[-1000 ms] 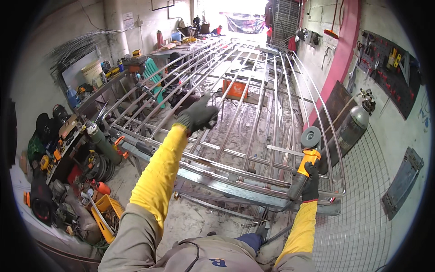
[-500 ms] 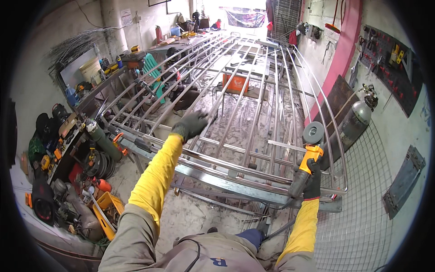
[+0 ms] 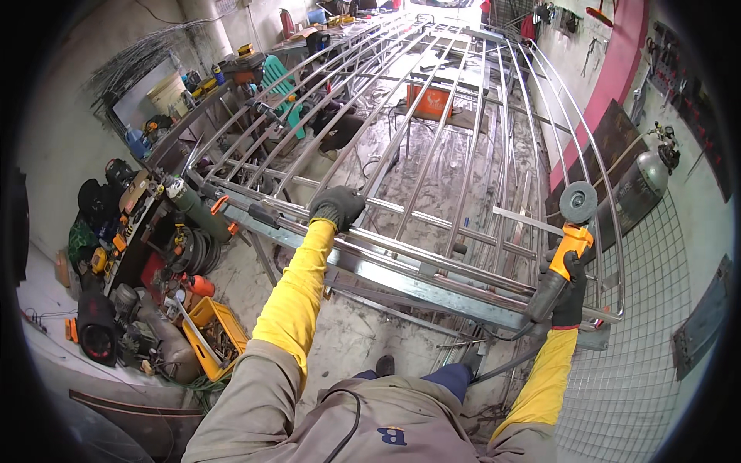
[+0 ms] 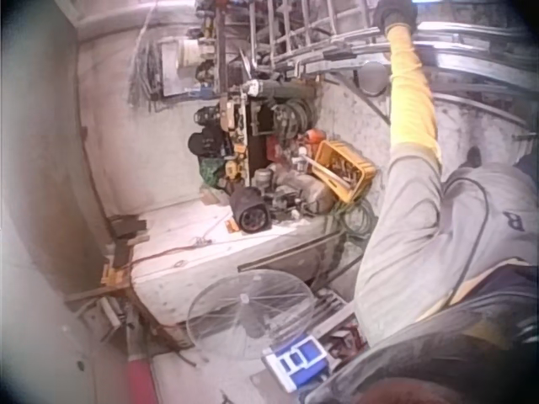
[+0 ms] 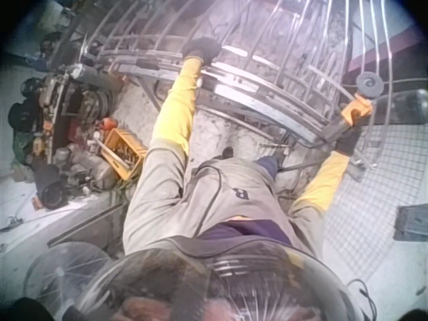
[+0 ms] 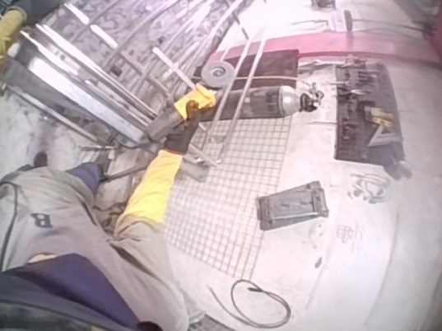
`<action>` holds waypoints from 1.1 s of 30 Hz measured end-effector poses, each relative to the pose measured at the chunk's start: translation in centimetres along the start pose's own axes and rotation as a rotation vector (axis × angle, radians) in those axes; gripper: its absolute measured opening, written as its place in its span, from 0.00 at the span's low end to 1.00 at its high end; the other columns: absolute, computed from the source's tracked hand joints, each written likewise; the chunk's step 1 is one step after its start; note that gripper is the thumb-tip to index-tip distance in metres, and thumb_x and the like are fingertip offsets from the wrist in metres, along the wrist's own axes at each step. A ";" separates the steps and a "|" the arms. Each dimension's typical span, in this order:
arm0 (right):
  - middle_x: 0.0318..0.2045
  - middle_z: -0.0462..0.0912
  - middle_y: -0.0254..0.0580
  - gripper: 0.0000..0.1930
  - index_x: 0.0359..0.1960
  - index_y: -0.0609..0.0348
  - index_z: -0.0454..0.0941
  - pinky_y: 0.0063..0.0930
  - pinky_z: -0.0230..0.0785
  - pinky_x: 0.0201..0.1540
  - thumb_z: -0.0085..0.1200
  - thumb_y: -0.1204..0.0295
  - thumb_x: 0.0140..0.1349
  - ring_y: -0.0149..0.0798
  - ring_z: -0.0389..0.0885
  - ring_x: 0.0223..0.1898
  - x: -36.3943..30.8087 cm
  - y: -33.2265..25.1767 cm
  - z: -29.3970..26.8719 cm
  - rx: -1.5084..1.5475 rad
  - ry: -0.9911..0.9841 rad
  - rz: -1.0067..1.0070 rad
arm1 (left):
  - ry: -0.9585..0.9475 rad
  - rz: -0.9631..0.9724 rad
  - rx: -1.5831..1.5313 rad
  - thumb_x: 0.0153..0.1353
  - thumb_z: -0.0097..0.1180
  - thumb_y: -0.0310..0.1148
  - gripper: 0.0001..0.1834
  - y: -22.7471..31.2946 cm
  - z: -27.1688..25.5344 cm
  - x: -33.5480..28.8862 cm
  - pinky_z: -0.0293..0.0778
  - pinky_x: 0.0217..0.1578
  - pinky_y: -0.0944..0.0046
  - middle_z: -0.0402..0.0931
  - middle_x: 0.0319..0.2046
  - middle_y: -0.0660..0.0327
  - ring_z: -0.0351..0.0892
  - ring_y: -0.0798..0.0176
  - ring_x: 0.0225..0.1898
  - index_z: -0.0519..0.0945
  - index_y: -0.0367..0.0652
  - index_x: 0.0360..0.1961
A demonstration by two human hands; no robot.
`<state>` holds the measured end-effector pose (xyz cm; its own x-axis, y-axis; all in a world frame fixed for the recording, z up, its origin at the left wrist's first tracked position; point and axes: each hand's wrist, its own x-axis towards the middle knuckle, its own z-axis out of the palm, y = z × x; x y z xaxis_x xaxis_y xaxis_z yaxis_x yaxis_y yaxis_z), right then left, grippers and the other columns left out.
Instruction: The person grinds and polishes different sections and joints of a metal structure using an angle grinder.
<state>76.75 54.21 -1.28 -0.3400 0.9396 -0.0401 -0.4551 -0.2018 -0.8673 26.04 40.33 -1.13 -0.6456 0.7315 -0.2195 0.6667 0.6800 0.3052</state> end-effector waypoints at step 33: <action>0.35 0.85 0.39 0.24 0.53 0.58 0.77 0.29 0.83 0.34 0.67 0.53 0.68 0.35 0.86 0.30 0.7 0.8 -1.2 -0.003 -0.107 0.061 | -0.026 0.308 0.308 0.67 0.60 0.46 0.20 -4.6 5.1 6.5 0.83 0.54 0.43 0.89 0.46 0.41 0.90 0.38 0.50 0.92 0.43 0.47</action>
<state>77.14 55.02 -2.58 -0.4528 0.8907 -0.0399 -0.4286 -0.2567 -0.8663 20.64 42.21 -8.74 -0.3918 0.9011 -0.1858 0.9094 0.4099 0.0703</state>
